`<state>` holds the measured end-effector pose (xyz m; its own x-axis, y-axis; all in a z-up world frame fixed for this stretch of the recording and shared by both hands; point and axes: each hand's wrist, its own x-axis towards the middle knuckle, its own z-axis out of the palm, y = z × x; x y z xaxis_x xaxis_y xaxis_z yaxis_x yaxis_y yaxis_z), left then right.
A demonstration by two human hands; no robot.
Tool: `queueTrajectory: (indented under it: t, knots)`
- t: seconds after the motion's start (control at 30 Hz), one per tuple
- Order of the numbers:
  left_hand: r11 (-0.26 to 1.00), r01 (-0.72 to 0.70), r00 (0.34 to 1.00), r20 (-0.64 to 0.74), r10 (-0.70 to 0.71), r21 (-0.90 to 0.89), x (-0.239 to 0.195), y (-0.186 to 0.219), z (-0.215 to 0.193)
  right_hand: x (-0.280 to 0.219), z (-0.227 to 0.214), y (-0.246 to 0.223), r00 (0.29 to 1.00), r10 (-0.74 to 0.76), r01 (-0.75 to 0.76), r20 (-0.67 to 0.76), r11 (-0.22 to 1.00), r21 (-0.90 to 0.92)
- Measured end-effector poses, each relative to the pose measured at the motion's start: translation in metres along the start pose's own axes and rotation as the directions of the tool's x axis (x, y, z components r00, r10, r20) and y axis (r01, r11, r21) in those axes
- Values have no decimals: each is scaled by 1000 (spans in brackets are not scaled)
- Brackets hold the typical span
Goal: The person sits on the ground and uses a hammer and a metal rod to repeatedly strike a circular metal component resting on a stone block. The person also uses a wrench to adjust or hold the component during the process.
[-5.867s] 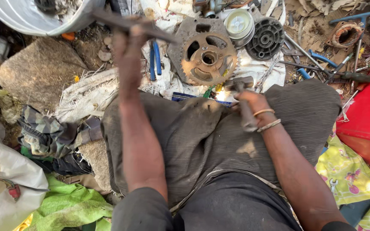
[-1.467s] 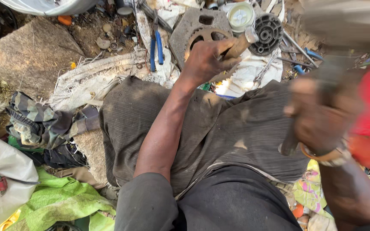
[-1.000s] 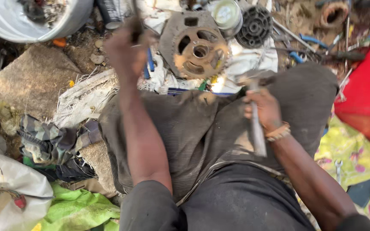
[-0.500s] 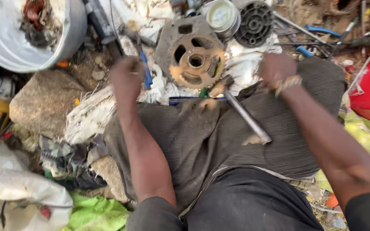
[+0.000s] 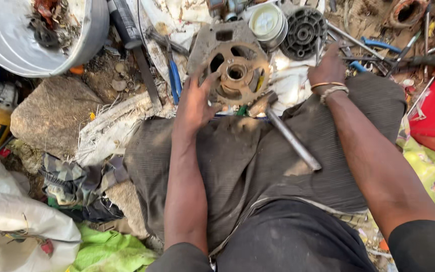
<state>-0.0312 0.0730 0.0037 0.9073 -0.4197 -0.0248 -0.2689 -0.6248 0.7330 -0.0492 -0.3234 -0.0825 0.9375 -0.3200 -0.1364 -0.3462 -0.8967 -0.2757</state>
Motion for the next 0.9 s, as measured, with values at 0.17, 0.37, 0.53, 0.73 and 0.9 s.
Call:
queueTrajectory:
  t: [0.17,0.37,0.53,0.73,0.9]
  knots:
    - [1000,12,1000,17,-12,17,3,-3,1,-69,-48,-51,975,-34,173,-220,740,650]
    - [999,28,996,83,-30,33,11,-1,-6,-153,-56,-141,989,108,-142,97,575,805]
    - [998,64,993,101,-67,28,11,6,-7,-176,-49,-156,995,96,-56,-13,678,733]
    - [995,85,992,92,-89,47,10,5,-6,-180,-44,-158,967,214,-236,137,556,797]
    - [998,48,996,69,-51,41,10,0,0,-180,-48,-166,1000,3,-7,6,713,702]
